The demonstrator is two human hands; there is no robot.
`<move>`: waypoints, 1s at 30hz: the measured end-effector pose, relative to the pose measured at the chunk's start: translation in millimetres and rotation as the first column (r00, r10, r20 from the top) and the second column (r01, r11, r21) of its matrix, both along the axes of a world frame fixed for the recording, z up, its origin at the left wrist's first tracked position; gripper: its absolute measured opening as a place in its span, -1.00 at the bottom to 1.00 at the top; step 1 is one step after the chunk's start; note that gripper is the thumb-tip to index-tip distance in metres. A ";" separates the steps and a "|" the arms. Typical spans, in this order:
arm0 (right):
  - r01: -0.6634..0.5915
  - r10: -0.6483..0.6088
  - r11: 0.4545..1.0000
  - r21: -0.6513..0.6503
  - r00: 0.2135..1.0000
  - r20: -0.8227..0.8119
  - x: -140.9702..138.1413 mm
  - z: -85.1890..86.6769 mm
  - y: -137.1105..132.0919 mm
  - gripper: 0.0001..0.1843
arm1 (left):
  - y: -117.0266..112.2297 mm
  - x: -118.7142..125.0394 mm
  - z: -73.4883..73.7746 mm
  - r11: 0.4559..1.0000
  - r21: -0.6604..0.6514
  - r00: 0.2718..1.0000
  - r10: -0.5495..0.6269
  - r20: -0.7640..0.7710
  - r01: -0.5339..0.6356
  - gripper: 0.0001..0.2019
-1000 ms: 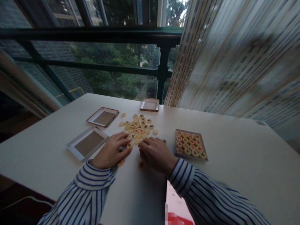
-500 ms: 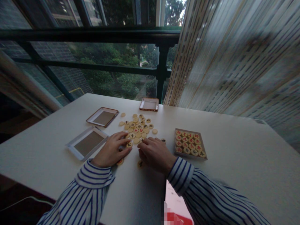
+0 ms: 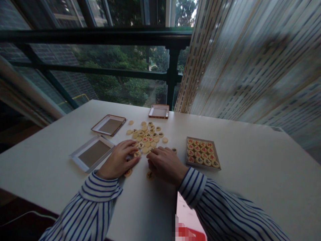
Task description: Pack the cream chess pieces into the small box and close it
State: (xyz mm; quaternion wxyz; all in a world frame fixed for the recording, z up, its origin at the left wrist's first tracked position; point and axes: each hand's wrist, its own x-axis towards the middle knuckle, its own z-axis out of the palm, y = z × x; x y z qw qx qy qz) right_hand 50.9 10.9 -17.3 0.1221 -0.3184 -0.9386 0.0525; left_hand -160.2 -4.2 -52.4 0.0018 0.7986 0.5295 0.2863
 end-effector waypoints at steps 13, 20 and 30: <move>0.009 -0.009 1.000 0.011 1.000 0.008 1.0 1.1 0.5 -0.81 | -1.2 5.3 7.3 0.996 0.090 0.979 -0.023 0.204 0.004 -0.78; 0.007 -0.007 1.000 0.008 1.000 0.009 1.5 0.7 -0.3 -0.80 | -3.8 8.5 7.5 0.998 0.012 0.953 0.059 0.298 -0.066 -0.76; 0.022 -0.022 1.000 0.012 1.000 0.005 1.9 1.5 -0.2 -0.81 | -6.9 13.7 8.2 0.987 -0.133 0.869 0.144 0.473 -0.091 -0.72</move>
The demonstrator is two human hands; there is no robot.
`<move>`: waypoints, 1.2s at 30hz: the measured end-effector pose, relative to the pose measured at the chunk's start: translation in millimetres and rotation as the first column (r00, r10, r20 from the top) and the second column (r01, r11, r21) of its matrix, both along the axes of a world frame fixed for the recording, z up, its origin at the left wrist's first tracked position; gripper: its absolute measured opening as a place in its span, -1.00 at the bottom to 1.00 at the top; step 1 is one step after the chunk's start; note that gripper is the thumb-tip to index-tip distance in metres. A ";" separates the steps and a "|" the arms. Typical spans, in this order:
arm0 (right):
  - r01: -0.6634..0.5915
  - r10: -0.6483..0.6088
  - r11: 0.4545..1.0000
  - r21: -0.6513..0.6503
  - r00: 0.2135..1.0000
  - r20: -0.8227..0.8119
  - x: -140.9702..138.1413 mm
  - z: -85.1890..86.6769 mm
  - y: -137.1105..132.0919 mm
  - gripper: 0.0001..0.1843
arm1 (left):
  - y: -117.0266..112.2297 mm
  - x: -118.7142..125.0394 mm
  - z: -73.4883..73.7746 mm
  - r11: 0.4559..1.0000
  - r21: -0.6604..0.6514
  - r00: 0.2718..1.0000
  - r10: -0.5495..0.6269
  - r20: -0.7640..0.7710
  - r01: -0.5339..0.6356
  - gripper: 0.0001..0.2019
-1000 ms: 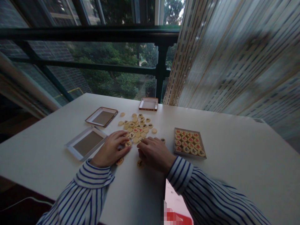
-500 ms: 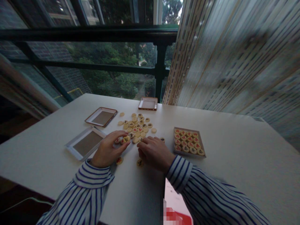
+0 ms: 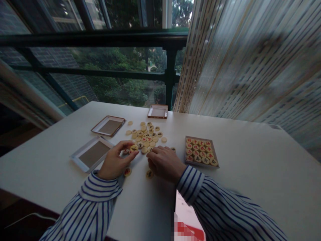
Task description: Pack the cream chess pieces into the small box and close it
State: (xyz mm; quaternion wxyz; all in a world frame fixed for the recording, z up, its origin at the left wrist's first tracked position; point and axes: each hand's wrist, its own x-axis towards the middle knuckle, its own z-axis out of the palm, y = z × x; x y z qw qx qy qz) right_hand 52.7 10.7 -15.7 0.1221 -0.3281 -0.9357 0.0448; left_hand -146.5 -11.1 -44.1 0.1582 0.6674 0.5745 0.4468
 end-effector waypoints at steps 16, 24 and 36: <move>0.026 -0.025 0.998 0.052 0.999 -0.030 2.0 -2.6 1.9 -0.80 | 2.9 6.4 5.8 0.998 -0.046 0.957 -0.024 0.288 0.039 -0.68; 0.046 -0.043 0.996 0.077 0.998 -0.035 4.5 -1.7 6.0 -0.82 | -4.3 21.5 30.4 0.996 0.072 0.994 -0.059 0.095 0.053 -0.72; 0.103 -0.098 0.993 0.065 0.992 -0.076 7.6 -6.4 11.8 -0.79 | 0.2 65.8 57.3 0.979 0.122 0.946 -0.190 0.263 0.163 -0.74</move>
